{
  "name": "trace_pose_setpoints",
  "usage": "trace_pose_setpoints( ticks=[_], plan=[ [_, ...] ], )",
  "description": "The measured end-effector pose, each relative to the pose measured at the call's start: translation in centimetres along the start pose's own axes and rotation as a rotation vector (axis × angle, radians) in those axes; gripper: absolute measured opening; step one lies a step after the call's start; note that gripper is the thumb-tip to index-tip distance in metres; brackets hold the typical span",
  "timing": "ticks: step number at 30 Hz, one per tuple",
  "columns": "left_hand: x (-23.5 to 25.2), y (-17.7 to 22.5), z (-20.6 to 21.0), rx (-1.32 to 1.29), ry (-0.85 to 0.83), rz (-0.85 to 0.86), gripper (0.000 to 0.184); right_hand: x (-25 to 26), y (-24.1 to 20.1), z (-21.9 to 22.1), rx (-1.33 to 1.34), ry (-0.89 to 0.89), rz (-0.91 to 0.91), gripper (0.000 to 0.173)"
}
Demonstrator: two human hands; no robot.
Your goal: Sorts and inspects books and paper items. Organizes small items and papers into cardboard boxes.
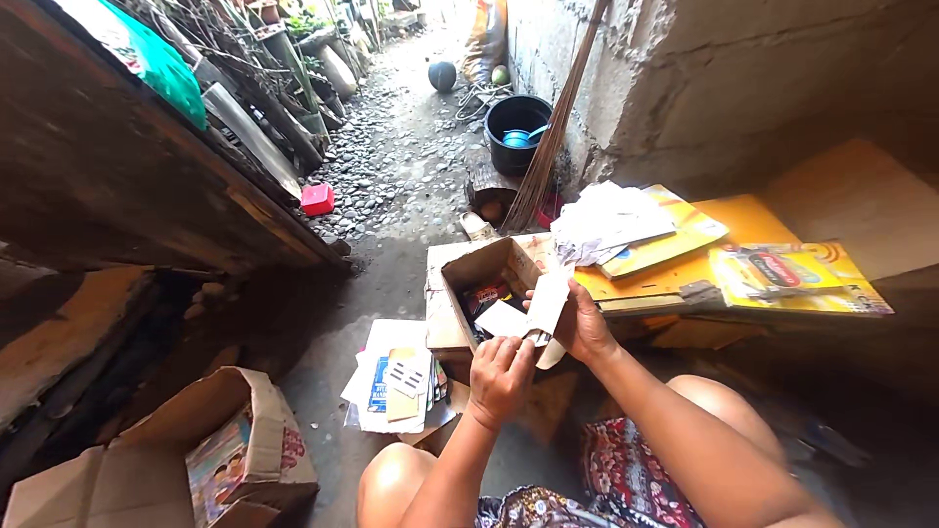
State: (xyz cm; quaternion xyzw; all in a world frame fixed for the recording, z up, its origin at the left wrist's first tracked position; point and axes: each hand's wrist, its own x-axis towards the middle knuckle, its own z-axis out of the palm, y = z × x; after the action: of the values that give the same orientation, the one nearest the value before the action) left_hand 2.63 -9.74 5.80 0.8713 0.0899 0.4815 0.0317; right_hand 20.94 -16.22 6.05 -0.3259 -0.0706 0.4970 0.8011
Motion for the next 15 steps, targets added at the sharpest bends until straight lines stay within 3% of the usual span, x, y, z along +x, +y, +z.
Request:
trace_pose_setpoints(
  ticks=[6, 15],
  plan=[
    [0.0, 1.5, -0.3, -0.004, -0.017, 0.071, 0.015, 0.3, -0.8, -0.1, -0.001, -0.009, -0.054, 0.063],
    [0.1, 1.7, -0.5, -0.003, -0.024, 0.04, 0.016, 0.0, -0.5, 0.4, -0.038, 0.025, -0.007, 0.066]
  ],
)
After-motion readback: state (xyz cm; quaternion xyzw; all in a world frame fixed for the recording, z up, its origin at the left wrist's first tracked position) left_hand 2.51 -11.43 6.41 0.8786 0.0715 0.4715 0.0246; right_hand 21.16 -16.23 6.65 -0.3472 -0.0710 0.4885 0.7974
